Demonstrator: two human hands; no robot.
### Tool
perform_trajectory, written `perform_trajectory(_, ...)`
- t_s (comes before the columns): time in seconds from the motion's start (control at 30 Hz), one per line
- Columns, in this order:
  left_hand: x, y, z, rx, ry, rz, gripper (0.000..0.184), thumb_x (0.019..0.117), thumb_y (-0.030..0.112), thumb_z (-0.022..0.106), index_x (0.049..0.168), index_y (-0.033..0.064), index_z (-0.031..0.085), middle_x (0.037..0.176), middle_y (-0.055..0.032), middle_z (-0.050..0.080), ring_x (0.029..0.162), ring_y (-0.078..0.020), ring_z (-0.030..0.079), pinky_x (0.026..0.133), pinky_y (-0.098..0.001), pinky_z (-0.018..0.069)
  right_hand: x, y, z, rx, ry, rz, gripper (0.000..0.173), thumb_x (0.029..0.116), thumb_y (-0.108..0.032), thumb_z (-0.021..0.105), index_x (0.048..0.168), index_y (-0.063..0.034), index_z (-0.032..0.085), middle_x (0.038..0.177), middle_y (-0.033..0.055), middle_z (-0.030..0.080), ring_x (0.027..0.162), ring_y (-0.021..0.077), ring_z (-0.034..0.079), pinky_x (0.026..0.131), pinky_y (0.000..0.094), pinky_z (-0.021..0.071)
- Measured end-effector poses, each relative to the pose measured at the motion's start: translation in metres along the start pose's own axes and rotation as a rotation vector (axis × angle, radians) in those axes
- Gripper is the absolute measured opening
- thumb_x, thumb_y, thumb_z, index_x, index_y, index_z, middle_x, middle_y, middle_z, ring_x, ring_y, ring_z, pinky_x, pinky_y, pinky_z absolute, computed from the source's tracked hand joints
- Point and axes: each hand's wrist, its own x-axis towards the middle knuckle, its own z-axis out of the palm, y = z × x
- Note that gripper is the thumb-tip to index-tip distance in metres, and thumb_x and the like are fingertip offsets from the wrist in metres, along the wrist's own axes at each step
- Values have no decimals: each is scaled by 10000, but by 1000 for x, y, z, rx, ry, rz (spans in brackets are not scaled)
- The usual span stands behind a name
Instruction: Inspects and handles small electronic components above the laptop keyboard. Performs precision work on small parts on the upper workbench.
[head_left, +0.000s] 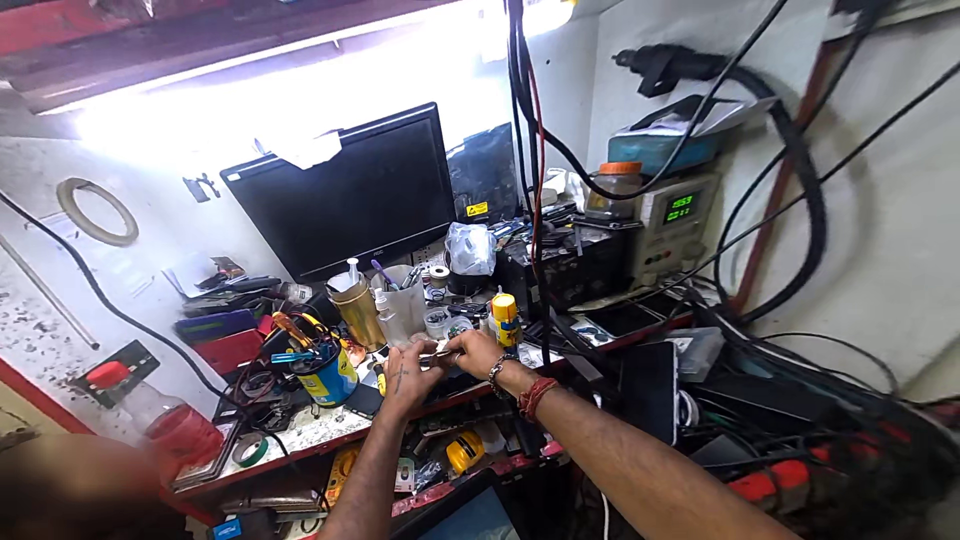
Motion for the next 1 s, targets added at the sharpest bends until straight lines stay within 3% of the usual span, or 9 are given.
perform_trajectory(0.07,2,2,-5,-14,-18,31,304,926,207,746,1208,93,742,1215,-123,711,1180,-374,593,1026,-620,408,1,-2,0,-43,-24,9,246,991,-58,583,1161,-47,761,1158,194,724,1150,366,655,1025,564,465)
perform_trajectory(0.2,3,10,-6,123,35,36,142,973,209,706,1044,126,797,1084,-83,748,1115,-326,625,1000,-571,428,-7,-15,-6,-95,-72,17,260,1013,-28,531,1179,-4,730,1172,221,705,1148,386,646,1014,565,463)
perform_trajectory(0.3,-2,15,-5,196,123,51,119,959,193,714,988,113,797,1042,-87,753,1082,-332,634,983,-568,446,-13,-18,-2,-25,4,3,272,994,-125,666,1234,1,693,1174,214,709,1127,379,664,1018,577,477)
perform_trajectory(0.43,-2,19,-5,241,105,-40,177,949,285,727,981,120,782,1031,-84,742,1086,-324,630,1000,-543,450,-2,-1,13,-15,61,58,508,865,-247,833,1242,1,601,1078,185,704,1023,362,686,929,578,527)
perform_trajectory(0.53,-1,21,-10,199,37,-112,252,942,364,740,1006,123,778,1015,-96,742,1080,-325,638,1013,-545,447,-2,-9,18,-93,78,130,422,873,-234,798,1192,-13,633,1035,203,706,1012,393,683,895,597,525)
perform_trajectory(0.67,2,16,-10,2,8,-93,241,954,315,740,988,82,795,1003,-129,754,1057,-349,659,1010,-611,433,-18,-22,9,-48,107,71,224,932,-111,717,1114,17,695,1062,244,704,1041,426,670,920,621,496)
perform_trajectory(0.73,6,9,-10,-65,0,-89,214,968,271,726,985,68,790,982,-122,756,986,-318,682,956,-584,484,-23,-25,1,3,82,13,178,968,-89,675,1100,18,730,1080,238,715,1054,410,673,944,606,491)
perform_trajectory(0.83,6,6,-13,-84,-17,-88,178,966,226,730,961,55,777,939,-109,741,873,-271,670,874,-530,503,-25,-25,-9,20,-27,16,194,1021,-100,614,1115,13,741,1110,227,715,1078,387,664,974,584,470)
perform_trajectory(1.0,8,-1,-15,-79,-130,-40,237,1021,241,650,1053,17,719,1012,-153,703,896,-297,650,848,-523,511,-8,4,-4,67,-62,-50,243,1005,-225,674,1134,-41,765,1110,155,743,1079,291,689,1006,515,487)
